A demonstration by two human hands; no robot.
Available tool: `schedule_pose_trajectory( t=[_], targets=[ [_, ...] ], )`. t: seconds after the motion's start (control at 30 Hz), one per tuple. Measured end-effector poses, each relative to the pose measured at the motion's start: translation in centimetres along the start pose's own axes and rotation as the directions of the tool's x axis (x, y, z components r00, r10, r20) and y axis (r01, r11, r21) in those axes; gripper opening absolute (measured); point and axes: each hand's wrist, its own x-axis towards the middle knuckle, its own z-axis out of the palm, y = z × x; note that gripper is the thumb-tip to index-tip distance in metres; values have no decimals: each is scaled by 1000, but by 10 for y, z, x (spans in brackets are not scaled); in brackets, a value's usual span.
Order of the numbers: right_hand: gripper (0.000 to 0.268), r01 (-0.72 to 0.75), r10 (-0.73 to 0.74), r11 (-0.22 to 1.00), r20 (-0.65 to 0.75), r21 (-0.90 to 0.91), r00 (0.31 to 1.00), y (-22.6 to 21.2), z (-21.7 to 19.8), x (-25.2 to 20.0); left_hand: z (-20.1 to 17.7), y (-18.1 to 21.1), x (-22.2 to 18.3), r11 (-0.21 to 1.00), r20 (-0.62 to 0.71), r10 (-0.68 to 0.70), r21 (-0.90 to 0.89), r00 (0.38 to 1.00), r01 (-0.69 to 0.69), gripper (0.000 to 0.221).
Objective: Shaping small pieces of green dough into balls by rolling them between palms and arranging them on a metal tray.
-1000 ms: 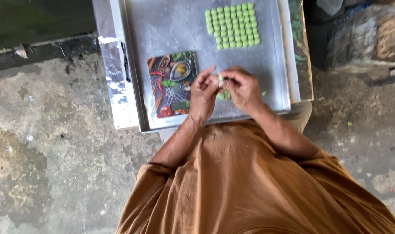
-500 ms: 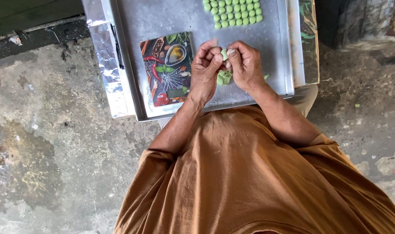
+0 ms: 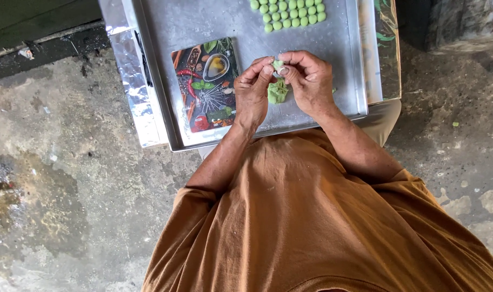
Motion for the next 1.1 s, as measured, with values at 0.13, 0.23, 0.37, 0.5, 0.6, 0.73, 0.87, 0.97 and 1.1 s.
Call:
schedule_pose_trajectory(
  t=[0.13, 0.23, 0.37, 0.5, 0.6, 0.73, 0.87, 0.97, 1.1],
  targets=[
    [16, 14, -15, 1000, 26, 27, 1000, -8, -1, 3, 2, 9, -4, 998, 130, 6, 69, 991, -15, 30],
    [14, -2, 1, 998, 13, 60, 1000, 0, 2, 5, 2, 18, -4, 989, 224, -12, 148, 975, -21, 39],
    [19, 88, -91, 995, 81, 40, 993, 22, 6, 1, 4, 28, 3, 998, 176, 51, 32, 983, -58, 19],
    [30, -13, 17, 1000, 169, -24, 985, 6, 8, -4, 10, 55, 8, 982, 121, 65, 170, 990, -86, 12],
    [21, -47, 48, 999, 122, -9, 991, 10, 7, -2, 3, 62, 15, 996, 58, 44, 72, 997, -48, 4],
    [13, 14, -12, 999, 34, -52, 999, 21, 1, 3, -21, 53, 16, 994, 65, 37, -106, 997, -30, 18],
    [8, 231, -217, 966, 118, -120, 969, 16, 6, 7, -32, 41, 8, 966, 85, -107, -227, 991, 124, 25],
    [8, 287, -236, 888, 181, -358, 955, 15, 8, 10, -40, 30, 6, 949, 58, -129, -281, 990, 141, 28],
    [10, 82, 72, 859, 278, -505, 958, 25, 1, 4, -52, 23, 2, 964, -49, -133, -237, 990, 118, 36]
  ],
)
